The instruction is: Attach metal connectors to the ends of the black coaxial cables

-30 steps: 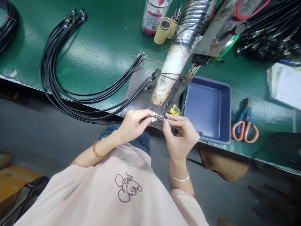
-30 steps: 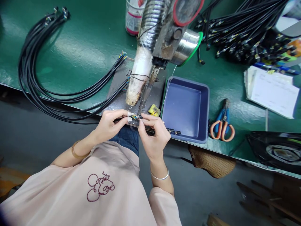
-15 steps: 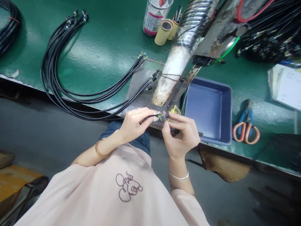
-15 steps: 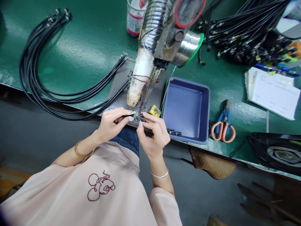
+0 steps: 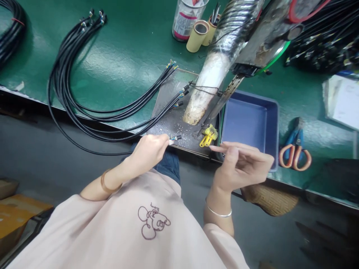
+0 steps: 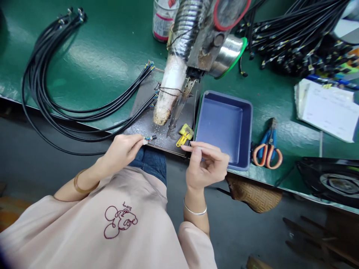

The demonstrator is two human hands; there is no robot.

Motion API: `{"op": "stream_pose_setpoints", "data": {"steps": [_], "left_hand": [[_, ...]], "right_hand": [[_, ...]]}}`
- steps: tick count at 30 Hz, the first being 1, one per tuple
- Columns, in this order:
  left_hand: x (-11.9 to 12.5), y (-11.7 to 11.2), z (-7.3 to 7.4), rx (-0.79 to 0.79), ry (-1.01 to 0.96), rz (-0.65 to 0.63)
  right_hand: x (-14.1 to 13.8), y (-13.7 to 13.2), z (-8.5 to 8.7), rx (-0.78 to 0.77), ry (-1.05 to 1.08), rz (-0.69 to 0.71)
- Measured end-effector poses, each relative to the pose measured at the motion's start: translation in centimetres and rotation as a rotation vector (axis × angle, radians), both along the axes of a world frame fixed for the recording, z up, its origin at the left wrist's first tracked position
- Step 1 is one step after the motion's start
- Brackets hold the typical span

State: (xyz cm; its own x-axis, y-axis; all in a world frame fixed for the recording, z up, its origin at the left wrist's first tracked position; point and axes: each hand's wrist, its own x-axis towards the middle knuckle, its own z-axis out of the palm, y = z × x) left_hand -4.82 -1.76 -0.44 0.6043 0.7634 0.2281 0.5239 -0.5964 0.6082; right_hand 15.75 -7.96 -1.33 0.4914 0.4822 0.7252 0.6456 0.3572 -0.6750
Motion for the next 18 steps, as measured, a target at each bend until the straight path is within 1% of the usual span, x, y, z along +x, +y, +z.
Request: {"op": "stream_pose_setpoints", "data": {"steps": [2,4,6,9,11,13,16,18], "left_hand": [[0.4,-0.1,-0.2,0.021,-0.099,0.001],[0.9,-0.2,-0.5,0.016,-0.197,-0.021],[1.4,-0.3,-0.6,0.0,-0.275,-0.049],[1.8,-0.3,-0.7,0.008,-0.351,-0.084],[2.0,-0.2,-0.8,0.038,-0.364,-0.102],[2.2,0.0,-0.9,0.088,-0.359,-0.105],[2.6,0.2,-1.2,0.212,-0.32,-0.091],[2.8,0.4,-1.2,0.309,-0.259,-0.082]], "right_hand": [[-0.1,-0.3,-0.1,-0.008,0.004,0.012],[-0.3,-0.7,-0.1,-0.019,-0.036,0.013],[-0.6,-1.0,0.0,-0.061,-0.151,0.037],[-1.0,-0.9,0.3,-0.181,-0.359,0.115],[-1.4,-0.7,0.3,-0.233,-0.403,0.151],[-1.6,-0.4,0.3,-0.242,-0.371,0.146],[-1.9,-0.1,0.2,-0.239,-0.336,0.113],[-1.8,0.0,0.3,-0.247,-0.346,0.106]]}}
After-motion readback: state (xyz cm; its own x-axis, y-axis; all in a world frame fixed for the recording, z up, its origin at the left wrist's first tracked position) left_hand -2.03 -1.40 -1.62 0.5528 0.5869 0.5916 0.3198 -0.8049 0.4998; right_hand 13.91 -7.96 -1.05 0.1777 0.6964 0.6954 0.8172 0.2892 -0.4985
